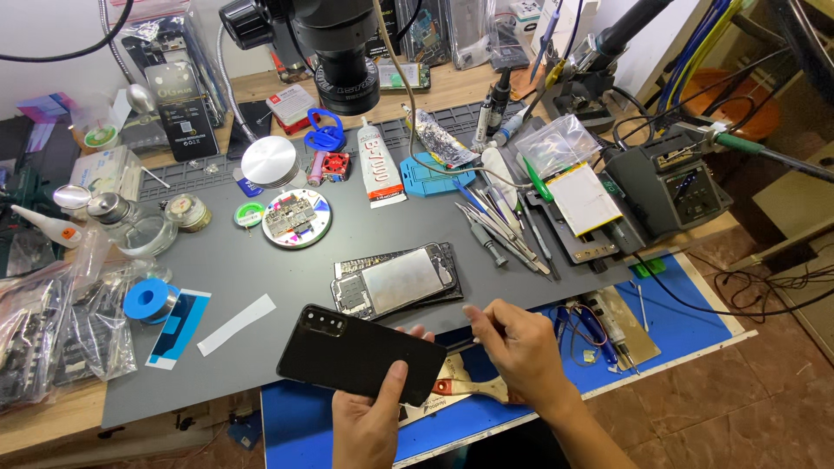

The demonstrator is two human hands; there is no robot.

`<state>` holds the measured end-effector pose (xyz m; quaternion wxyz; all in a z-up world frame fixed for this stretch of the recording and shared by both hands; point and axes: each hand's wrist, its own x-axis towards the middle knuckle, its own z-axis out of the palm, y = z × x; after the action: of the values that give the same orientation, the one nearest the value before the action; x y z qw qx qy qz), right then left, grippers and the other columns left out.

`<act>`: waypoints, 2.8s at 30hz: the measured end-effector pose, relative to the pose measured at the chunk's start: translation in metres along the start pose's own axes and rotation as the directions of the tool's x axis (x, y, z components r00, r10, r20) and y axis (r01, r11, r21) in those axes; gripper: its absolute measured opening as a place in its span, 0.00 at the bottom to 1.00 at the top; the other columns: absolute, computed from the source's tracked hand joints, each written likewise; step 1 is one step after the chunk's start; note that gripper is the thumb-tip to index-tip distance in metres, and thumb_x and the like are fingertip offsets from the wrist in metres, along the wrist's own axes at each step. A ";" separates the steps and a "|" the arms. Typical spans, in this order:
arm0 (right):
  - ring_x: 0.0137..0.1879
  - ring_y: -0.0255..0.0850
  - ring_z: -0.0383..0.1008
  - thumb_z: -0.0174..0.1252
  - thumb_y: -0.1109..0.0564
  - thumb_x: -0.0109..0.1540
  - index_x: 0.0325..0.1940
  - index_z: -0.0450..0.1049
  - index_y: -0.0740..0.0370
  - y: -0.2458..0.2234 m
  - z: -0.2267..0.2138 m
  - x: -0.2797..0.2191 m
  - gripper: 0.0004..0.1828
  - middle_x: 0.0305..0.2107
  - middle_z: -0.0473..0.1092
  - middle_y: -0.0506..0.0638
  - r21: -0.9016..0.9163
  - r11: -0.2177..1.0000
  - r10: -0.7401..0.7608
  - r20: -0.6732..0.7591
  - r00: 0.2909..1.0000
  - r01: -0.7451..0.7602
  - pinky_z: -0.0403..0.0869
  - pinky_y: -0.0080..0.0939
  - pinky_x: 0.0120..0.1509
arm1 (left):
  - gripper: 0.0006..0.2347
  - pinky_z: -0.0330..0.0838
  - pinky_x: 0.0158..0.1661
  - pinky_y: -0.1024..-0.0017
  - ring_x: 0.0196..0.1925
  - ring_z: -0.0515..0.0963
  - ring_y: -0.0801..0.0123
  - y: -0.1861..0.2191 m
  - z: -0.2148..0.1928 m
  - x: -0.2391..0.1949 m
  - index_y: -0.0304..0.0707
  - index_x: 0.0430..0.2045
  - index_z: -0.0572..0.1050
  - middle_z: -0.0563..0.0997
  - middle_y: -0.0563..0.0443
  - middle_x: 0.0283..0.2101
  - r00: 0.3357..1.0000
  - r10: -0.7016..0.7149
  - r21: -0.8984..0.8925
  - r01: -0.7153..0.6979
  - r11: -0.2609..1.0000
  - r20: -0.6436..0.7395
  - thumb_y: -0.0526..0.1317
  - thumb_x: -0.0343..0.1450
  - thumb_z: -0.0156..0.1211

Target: The person cleans the back of a black smartphone with a brush, then applies adhesive from a tube around the camera module area. They place the phone down and handle a small black box, opening it to reveal a battery, which they remove and inspect.

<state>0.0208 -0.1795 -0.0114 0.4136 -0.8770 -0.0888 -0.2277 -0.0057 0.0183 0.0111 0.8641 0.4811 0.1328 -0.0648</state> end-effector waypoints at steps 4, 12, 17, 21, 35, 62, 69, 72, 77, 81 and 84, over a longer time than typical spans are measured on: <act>0.45 0.37 0.80 0.61 0.60 0.65 0.59 0.74 0.60 -0.035 -0.012 0.009 0.18 0.45 0.77 0.52 0.382 0.912 0.078 0.192 0.978 -0.148 0.82 0.36 0.55 | 0.16 0.86 0.52 0.62 0.50 0.90 0.53 -0.004 -0.013 0.006 0.19 0.49 0.84 0.91 0.32 0.47 0.995 0.000 0.188 0.018 0.982 -0.099 0.31 0.68 0.63; 0.22 0.32 0.62 0.50 0.48 0.72 0.24 0.68 0.57 -0.032 0.028 0.003 0.23 0.17 0.63 0.42 0.218 0.976 -0.032 0.086 0.996 0.012 0.62 0.36 0.27 | 0.12 0.85 0.53 0.65 0.48 0.91 0.59 -0.020 -0.022 0.008 0.20 0.39 0.87 0.92 0.38 0.44 0.987 0.154 0.284 -0.159 0.946 0.038 0.32 0.67 0.67; 0.37 0.39 0.80 0.56 0.54 0.68 0.39 0.79 0.61 -0.051 0.013 0.010 0.10 0.31 0.78 0.49 0.291 0.953 -0.129 0.148 0.981 0.081 0.77 0.37 0.43 | 0.12 0.84 0.53 0.71 0.48 0.90 0.66 -0.023 -0.032 0.007 0.26 0.43 0.86 0.92 0.43 0.45 0.968 0.252 0.431 -0.222 0.875 -0.013 0.34 0.68 0.66; 0.37 0.45 0.79 0.62 0.61 0.66 0.43 0.75 0.65 -0.054 0.015 0.009 0.04 0.34 0.78 0.53 0.027 0.923 -0.386 0.084 0.919 0.385 0.78 0.41 0.43 | 0.16 0.79 0.61 0.66 0.58 0.86 0.58 -0.044 -0.033 0.007 0.23 0.53 0.77 0.87 0.35 0.55 0.950 0.301 0.259 -0.312 0.914 0.082 0.30 0.71 0.60; 0.24 0.35 0.59 0.52 0.57 0.68 0.26 0.65 0.58 -0.019 0.013 0.011 0.14 0.19 0.61 0.45 -0.015 0.990 -0.139 0.001 0.990 0.139 0.62 0.39 0.30 | 0.13 0.85 0.48 0.67 0.45 0.89 0.63 -0.001 -0.035 0.006 0.20 0.40 0.87 0.92 0.39 0.42 0.994 0.063 0.357 -0.026 0.934 -0.091 0.33 0.67 0.66; 0.19 0.33 0.73 0.59 0.45 0.64 0.23 0.79 0.59 -0.053 0.037 -0.018 0.21 0.13 0.74 0.47 0.381 0.819 0.336 0.289 0.896 -0.430 0.75 0.33 0.25 | 0.18 0.70 0.64 0.41 0.69 0.74 0.39 0.030 -0.045 0.015 0.19 0.58 0.67 0.74 0.23 0.65 0.917 0.045 -0.407 -0.219 0.887 -0.396 0.36 0.78 0.41; 0.21 0.31 0.67 0.74 0.60 0.59 0.28 0.67 0.60 -0.072 0.084 -0.032 0.19 0.15 0.63 0.46 0.631 0.540 0.394 0.395 0.830 -0.557 0.83 0.34 0.29 | 0.26 0.78 0.56 0.46 0.64 0.77 0.39 -0.014 -0.039 0.000 0.29 0.71 0.58 0.74 0.27 0.67 0.956 0.271 -0.293 -0.293 0.910 -0.112 0.40 0.77 0.46; 0.12 0.32 0.69 0.53 0.46 0.69 0.27 0.72 0.60 -0.080 0.078 -0.019 0.21 0.09 0.74 0.48 0.537 0.727 0.342 0.256 0.904 -0.427 0.68 0.32 0.17 | 0.23 0.72 0.26 0.61 0.24 0.77 0.53 -0.038 -0.054 0.003 0.22 0.11 0.73 0.82 0.28 0.26 0.928 0.364 -0.223 -0.372 0.901 -0.079 0.38 0.79 0.52; 0.16 0.32 0.70 0.47 0.41 0.71 0.28 0.73 0.57 -0.042 0.070 -0.013 0.24 0.14 0.71 0.46 0.572 0.765 0.221 0.200 0.955 -0.296 0.71 0.30 0.18 | 0.23 0.81 0.39 0.64 0.36 0.87 0.59 -0.024 -0.074 0.001 0.35 0.06 0.65 0.83 0.37 0.18 0.895 0.327 0.264 -0.251 0.931 -0.302 0.42 0.75 0.58; 0.27 0.30 0.71 0.67 0.58 0.63 0.40 0.76 0.59 -0.060 0.066 -0.025 0.06 0.25 0.74 0.45 0.494 0.814 0.174 0.297 0.939 -0.307 0.70 0.30 0.29 | 0.07 0.83 0.37 0.73 0.34 0.87 0.70 -0.006 -0.076 0.005 0.23 0.37 0.84 0.91 0.41 0.31 0.950 0.294 0.337 -0.244 0.909 -0.106 0.29 0.68 0.68; 0.27 0.37 0.85 0.63 0.62 0.64 0.36 0.75 0.65 -0.076 0.075 -0.040 0.04 0.21 0.80 0.54 0.607 0.663 0.257 0.365 0.895 -0.438 0.86 0.34 0.36 | 0.07 0.80 0.35 0.77 0.32 0.84 0.73 0.014 -0.079 0.008 0.23 0.34 0.84 0.90 0.44 0.30 0.905 0.384 0.404 -0.287 0.868 -0.182 0.29 0.66 0.72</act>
<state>-0.0160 -0.0720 -0.0192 0.7242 -0.6879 -0.0459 0.0158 -0.0074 0.0925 -0.0195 0.7318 0.6544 0.1423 0.1263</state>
